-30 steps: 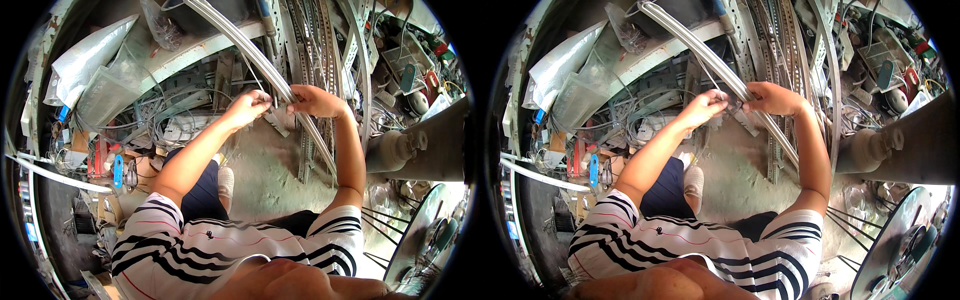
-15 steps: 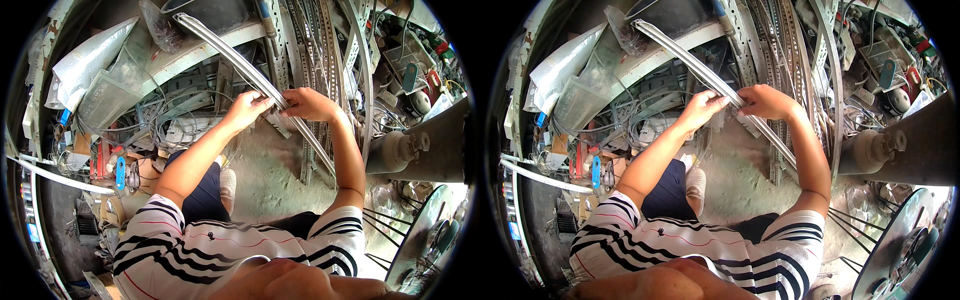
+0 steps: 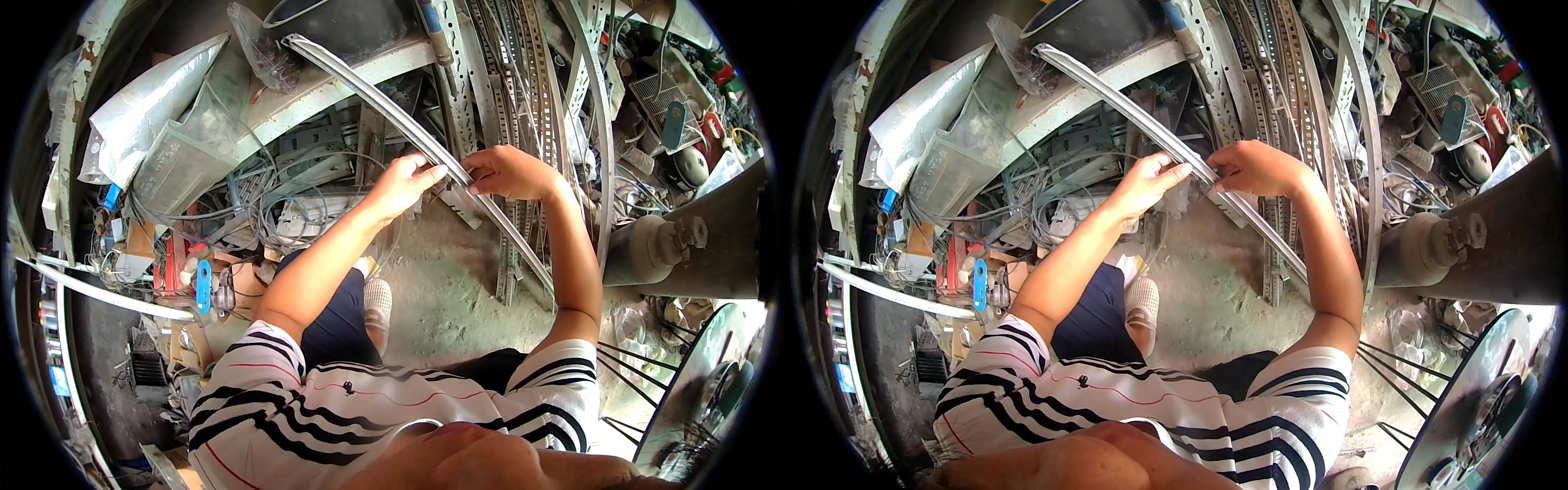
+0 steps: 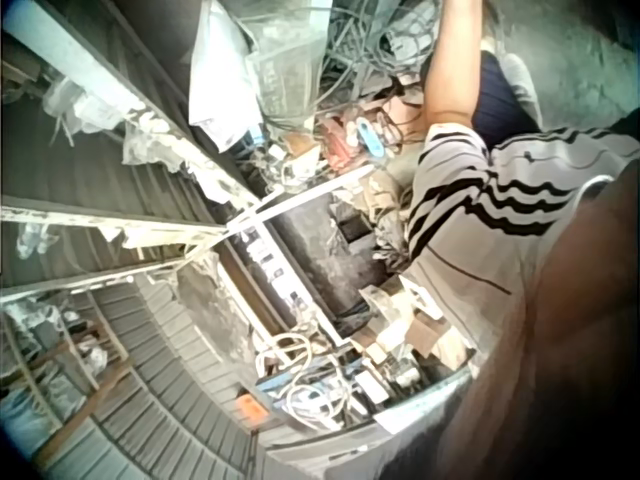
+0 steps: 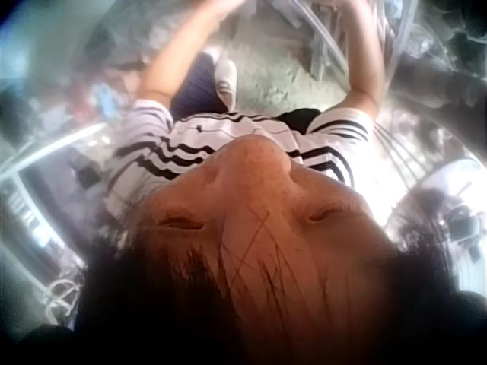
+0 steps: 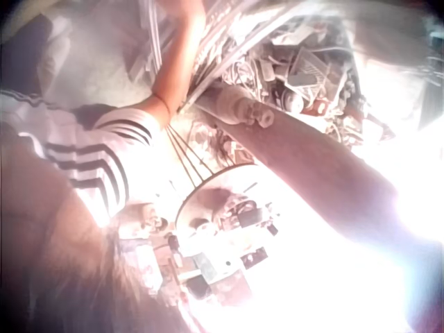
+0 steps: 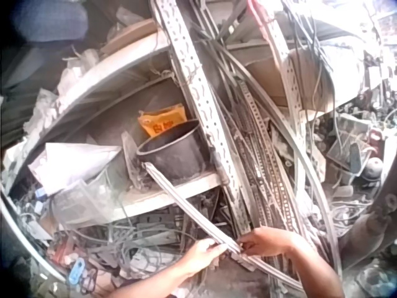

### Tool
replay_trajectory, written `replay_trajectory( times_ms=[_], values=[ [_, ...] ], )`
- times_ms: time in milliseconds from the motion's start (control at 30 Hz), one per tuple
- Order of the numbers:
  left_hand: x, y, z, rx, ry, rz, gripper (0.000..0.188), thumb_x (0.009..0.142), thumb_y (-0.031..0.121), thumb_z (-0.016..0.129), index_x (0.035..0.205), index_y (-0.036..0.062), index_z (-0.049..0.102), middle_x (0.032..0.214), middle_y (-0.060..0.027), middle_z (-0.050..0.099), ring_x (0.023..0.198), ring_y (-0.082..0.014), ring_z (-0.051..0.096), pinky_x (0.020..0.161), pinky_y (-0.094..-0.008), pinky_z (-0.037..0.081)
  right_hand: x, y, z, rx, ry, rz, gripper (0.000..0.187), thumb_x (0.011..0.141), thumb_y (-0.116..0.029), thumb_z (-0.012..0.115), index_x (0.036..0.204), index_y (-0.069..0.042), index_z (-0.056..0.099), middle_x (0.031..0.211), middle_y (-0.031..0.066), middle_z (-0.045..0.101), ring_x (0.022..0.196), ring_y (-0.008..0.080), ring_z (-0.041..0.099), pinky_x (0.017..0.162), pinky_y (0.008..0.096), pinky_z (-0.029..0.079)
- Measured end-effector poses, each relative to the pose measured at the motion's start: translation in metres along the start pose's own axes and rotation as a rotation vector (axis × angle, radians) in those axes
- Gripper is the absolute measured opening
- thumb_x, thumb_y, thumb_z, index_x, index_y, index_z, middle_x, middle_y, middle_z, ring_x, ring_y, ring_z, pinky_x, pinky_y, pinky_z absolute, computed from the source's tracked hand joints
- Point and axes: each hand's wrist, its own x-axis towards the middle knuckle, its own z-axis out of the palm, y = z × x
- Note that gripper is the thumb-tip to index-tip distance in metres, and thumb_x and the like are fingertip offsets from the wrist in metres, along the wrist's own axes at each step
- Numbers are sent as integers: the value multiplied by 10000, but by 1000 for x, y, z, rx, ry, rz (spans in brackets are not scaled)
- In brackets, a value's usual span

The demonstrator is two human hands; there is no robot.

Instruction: The person picks up a metal strip and attaches small plastic clips to it by hand while sitting on the workshop floor.

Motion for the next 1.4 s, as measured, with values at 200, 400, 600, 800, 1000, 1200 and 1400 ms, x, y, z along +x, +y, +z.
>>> replay_trajectory(
  times_ms=[200,400,600,800,1000,1200,1400],
  values=[
    [-4,-2,-2,-15,-19,-3,328,943,260,611,1159,14,615,1077,-19,631,1001,-82,539,916,-256,421,1,-1,2,28,-24,24,382,800,-131,706,1157,-26,619,920,149,706,846,231,682,772,331,516],
    [1,-5,1,9,7,16,267,940,208,613,1119,11,641,1044,-9,653,953,-77,555,885,-246,433,-7,13,-7,-28,35,-23,340,866,-228,647,1161,-61,620,927,156,701,882,275,679,796,363,518],
    [-1,0,-6,104,51,-31,295,901,287,668,1045,30,648,950,1,645,864,-64,546,810,-234,425,-26,28,-33,-137,241,-14,380,890,-323,627,1181,-78,612,959,139,693,886,284,664,794,378,508],
    [2,-3,-3,69,66,-71,309,914,310,645,1094,58,628,1052,-13,641,989,-109,565,947,-314,399,-66,4,-66,-310,315,51,416,842,-226,650,1228,-84,589,1009,131,697,895,241,667,786,341,514],
    [3,-11,-2,-17,16,-107,311,942,297,604,1153,68,588,1112,-45,618,1072,-170,557,1003,-367,389,-90,11,-70,-179,374,111,369,864,-152,622,1223,-76,580,952,82,709,852,165,659,767,303,512],
    [2,-9,-4,-64,1,-150,325,960,277,576,1193,50,558,1159,-67,594,1114,-206,543,1034,-400,377,-116,-14,-77,-267,455,303,337,897,-223,623,1204,-87,590,964,70,703,869,160,653,764,302,513],
    [0,-19,-18,-62,13,-201,329,959,264,577,1179,21,553,1174,-87,603,1150,-217,555,1027,-375,396,-146,0,-73,-292,457,306,331,903,-220,613,1202,-78,594,929,81,709,845,197,670,755,310,522]
  ],
)
